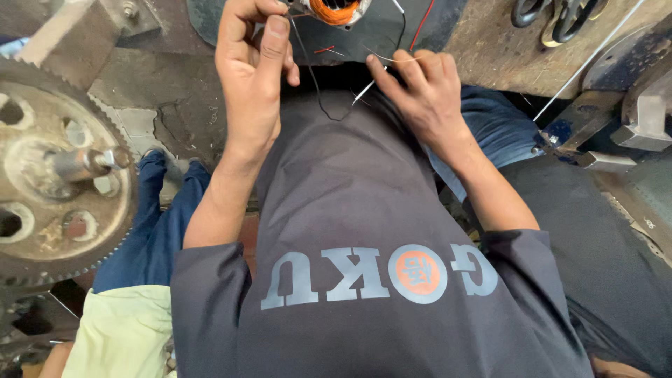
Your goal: The person strips the ends of red and white wires, then slides white heat-shrink tubing over each wire end. They repeatedly adjust the tubing position along the wires using both hands.
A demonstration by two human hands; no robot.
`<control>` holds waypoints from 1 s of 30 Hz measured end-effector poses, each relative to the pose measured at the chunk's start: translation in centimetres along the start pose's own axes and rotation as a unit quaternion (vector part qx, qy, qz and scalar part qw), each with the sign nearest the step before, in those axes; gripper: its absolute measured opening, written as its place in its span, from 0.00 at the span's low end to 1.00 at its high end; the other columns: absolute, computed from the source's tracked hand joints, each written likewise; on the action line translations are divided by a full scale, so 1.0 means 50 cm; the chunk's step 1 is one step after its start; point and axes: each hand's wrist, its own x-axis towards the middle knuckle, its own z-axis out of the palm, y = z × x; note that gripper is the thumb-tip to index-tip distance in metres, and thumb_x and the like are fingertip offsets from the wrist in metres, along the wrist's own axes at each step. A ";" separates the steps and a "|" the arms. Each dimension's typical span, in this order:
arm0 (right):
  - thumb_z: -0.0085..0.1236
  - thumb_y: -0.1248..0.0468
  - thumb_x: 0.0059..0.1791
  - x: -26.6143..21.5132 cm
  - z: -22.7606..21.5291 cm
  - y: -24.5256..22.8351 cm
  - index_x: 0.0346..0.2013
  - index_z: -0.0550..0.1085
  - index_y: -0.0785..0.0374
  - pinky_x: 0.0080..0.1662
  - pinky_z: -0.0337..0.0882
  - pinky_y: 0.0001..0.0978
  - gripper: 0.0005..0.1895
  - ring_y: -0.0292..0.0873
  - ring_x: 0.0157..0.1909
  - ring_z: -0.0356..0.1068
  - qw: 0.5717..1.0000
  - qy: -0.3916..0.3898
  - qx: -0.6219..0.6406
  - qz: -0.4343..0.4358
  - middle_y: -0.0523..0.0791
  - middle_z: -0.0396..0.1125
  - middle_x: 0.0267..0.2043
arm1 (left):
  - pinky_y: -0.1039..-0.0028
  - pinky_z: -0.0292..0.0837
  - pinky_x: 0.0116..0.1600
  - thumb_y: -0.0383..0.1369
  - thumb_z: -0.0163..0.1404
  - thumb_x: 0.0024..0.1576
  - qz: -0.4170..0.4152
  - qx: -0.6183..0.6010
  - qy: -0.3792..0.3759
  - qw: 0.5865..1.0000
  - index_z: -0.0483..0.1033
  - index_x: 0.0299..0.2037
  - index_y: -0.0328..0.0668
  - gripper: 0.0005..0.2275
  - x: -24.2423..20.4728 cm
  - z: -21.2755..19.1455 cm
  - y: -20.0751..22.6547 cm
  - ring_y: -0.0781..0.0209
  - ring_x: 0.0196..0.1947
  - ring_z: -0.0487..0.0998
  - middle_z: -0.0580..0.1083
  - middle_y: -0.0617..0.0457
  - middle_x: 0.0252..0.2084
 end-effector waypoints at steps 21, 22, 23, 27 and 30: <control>0.62 0.77 0.56 0.055 -0.157 0.036 0.51 0.73 0.69 0.47 0.77 0.38 0.11 0.49 0.46 0.77 0.977 0.022 0.210 0.012 0.50 0.74 0.46 | 0.72 0.75 0.43 0.25 0.54 0.56 0.332 0.597 -0.044 0.729 0.78 0.54 0.38 0.14 -0.157 0.032 0.048 0.59 0.41 0.79 0.76 0.54 0.52; 0.62 0.76 0.54 0.059 -0.162 0.039 0.53 0.73 0.68 0.47 0.77 0.38 0.13 0.49 0.45 0.77 0.981 0.007 0.195 0.017 0.50 0.74 0.47 | 0.72 0.74 0.43 0.25 0.54 0.57 0.333 0.601 -0.036 0.726 0.78 0.54 0.37 0.14 -0.151 0.023 0.054 0.59 0.41 0.78 0.76 0.54 0.52; 0.62 0.76 0.53 0.062 -0.171 0.042 0.55 0.73 0.68 0.46 0.76 0.39 0.16 0.49 0.45 0.77 0.983 -0.009 0.180 0.024 0.50 0.75 0.48 | 0.71 0.74 0.43 0.25 0.55 0.57 0.334 0.605 -0.030 0.723 0.78 0.54 0.37 0.14 -0.145 0.017 0.061 0.59 0.40 0.78 0.76 0.54 0.52; 0.66 0.69 0.49 0.082 -0.177 -0.008 0.58 0.68 0.72 0.42 0.76 0.36 0.25 0.54 0.45 0.77 0.970 0.032 0.241 0.014 0.59 0.72 0.52 | 0.71 0.75 0.44 0.24 0.55 0.58 0.366 0.554 -0.070 0.744 0.77 0.53 0.36 0.13 -0.143 0.034 0.074 0.59 0.41 0.78 0.76 0.52 0.52; 0.69 0.71 0.52 0.087 -0.153 -0.050 0.63 0.67 0.71 0.41 0.75 0.36 0.28 0.48 0.40 0.77 0.937 -0.016 0.343 0.057 0.53 0.74 0.49 | 0.72 0.76 0.45 0.24 0.56 0.58 0.387 0.525 -0.082 0.754 0.76 0.53 0.33 0.13 -0.139 0.053 0.072 0.58 0.41 0.78 0.75 0.51 0.52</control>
